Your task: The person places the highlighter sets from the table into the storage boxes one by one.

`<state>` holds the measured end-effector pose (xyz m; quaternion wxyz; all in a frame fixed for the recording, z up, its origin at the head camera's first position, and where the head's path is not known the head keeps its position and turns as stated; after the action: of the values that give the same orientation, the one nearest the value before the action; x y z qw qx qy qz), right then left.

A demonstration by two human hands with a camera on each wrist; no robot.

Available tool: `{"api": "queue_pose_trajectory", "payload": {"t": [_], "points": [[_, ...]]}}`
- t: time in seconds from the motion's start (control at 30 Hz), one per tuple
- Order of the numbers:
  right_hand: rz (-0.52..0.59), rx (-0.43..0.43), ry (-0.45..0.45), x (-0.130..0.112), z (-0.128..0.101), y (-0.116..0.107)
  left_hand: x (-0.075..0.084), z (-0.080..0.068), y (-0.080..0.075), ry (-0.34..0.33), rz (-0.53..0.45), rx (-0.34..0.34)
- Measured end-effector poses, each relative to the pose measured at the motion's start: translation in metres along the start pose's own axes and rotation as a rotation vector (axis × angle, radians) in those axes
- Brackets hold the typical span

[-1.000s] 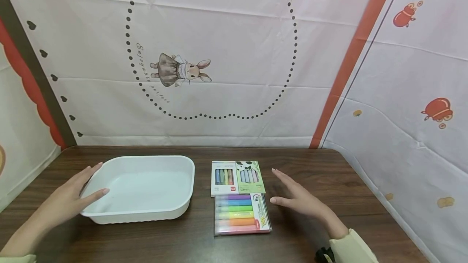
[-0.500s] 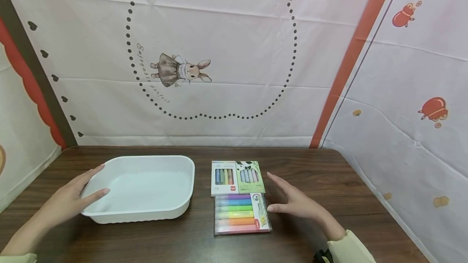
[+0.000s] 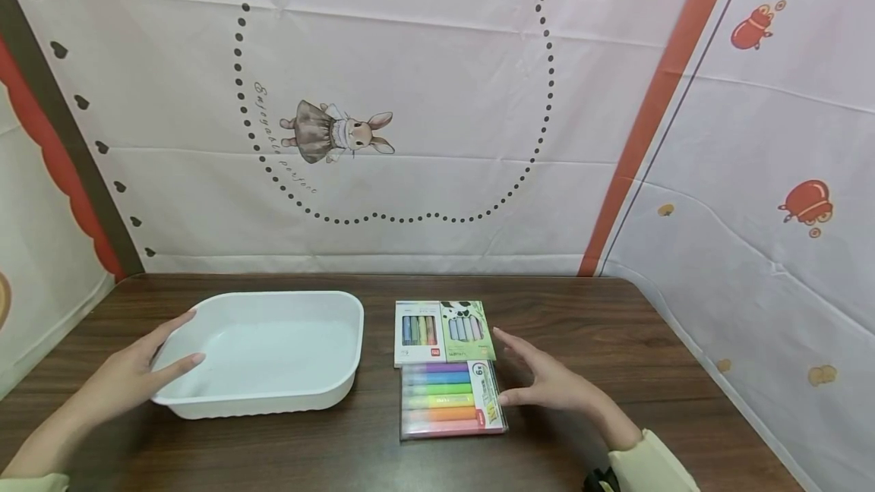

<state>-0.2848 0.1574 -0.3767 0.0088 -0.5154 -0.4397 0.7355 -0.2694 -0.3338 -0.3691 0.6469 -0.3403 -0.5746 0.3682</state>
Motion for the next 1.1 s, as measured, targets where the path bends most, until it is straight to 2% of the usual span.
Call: {"api": "queue_pose_trajectory", "payload": {"t": [0.27, 0.47, 0.6, 0.83, 0.97, 1.1], "points": [[0.021, -0.049, 0.000, -0.001, 0.002, 0.005, -0.008, 0.001, 0.007, -0.034, 0.008, -0.064], [0.042, -0.078, 0.000, -0.001, 0.003, 0.009, -0.009, 0.000, 0.008, -0.040, -0.001, -0.083], [0.018, -0.096, -0.005, 0.000, 0.004, 0.011, -0.009, -0.001, 0.010, -0.037, -0.035, -0.097], [0.061, -0.128, -0.011, 0.002, 0.005, 0.014, -0.013, 0.000, 0.013, -0.028, -0.132, -0.130], [0.021, -0.128, -0.004, 0.003, 0.005, 0.014, -0.017, 0.001, 0.015, -0.025, -0.196, -0.140], [-0.013, -0.132, -0.005, 0.003, 0.006, 0.014, -0.018, 0.001, 0.015, -0.013, -0.211, -0.138]]}}
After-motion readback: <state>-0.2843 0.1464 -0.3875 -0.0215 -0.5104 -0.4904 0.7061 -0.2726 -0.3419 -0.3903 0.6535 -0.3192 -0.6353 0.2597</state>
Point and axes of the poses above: each hand's wrist, its own z-axis towards the middle knuckle, its own y-axis out of the palm, x = y × z, the point moved 10 cm from there along z, towards the middle knuckle, and after that the axes turned 5 degrees about -y, right-handed, at the moved point
